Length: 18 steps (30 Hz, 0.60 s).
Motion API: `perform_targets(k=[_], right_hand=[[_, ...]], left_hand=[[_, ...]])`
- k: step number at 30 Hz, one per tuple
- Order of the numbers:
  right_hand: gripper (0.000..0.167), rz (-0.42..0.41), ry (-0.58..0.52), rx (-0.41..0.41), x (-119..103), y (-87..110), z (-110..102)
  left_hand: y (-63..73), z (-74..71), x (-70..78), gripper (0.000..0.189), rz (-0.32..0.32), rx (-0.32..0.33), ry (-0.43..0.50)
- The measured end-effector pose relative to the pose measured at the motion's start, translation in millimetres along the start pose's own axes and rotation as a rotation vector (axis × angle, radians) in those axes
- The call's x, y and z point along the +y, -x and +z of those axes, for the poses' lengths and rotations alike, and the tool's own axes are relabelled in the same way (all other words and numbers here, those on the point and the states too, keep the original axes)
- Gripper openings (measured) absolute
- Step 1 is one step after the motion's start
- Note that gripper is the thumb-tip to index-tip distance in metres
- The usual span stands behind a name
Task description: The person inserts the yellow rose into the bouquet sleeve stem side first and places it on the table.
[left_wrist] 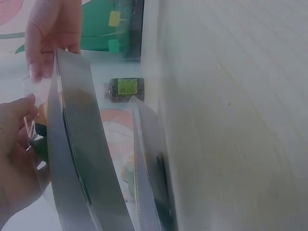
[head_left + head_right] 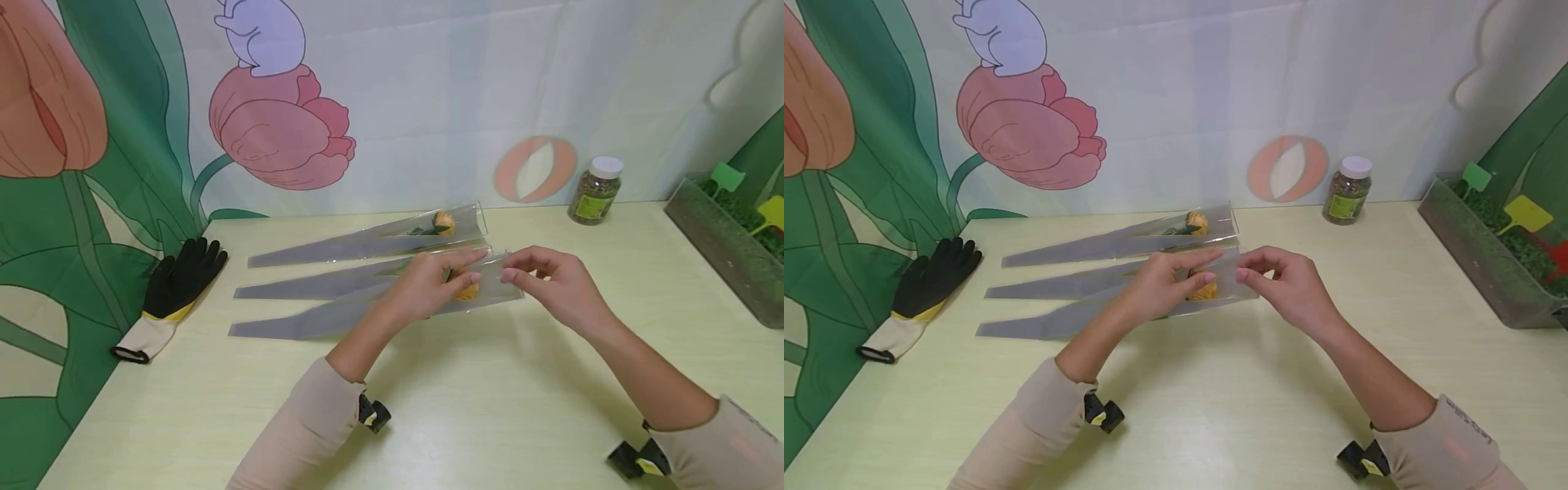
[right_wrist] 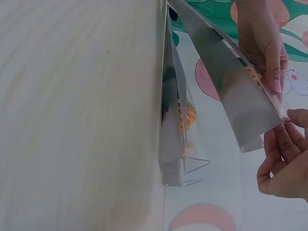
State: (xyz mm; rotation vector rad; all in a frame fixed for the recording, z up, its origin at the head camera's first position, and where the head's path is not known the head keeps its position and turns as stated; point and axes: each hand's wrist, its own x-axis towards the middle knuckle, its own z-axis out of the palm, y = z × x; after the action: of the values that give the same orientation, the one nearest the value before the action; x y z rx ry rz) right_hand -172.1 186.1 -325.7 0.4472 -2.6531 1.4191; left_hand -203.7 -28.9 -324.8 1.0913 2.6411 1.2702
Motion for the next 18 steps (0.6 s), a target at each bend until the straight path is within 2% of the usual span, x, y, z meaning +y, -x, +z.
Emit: perform_targets(k=[6, 10, 14, 18], right_hand=[[0.019, 0.026, -0.043, -0.035, -2, 2.7, 1], [0.018, 0.023, -0.047, -0.032, -1, 3.4, 2], [0.017, 0.028, -0.049, -0.032, 1, 4.2, 1], [0.018, 0.038, -0.048, -0.056, 4, 5.4, 0]], left_hand=[[3.1, 2.5, -4.2, 0.041, -0.003, -0.009, -0.002], [6.6, -0.8, -4.9, 0.045, 0.0, 0.0, -0.006], [16.0, -16.3, -5.7, 0.05, -0.005, 0.024, -0.062], [39.5, -43.9, -13.8, 0.052, -0.075, 0.011, -0.136]])
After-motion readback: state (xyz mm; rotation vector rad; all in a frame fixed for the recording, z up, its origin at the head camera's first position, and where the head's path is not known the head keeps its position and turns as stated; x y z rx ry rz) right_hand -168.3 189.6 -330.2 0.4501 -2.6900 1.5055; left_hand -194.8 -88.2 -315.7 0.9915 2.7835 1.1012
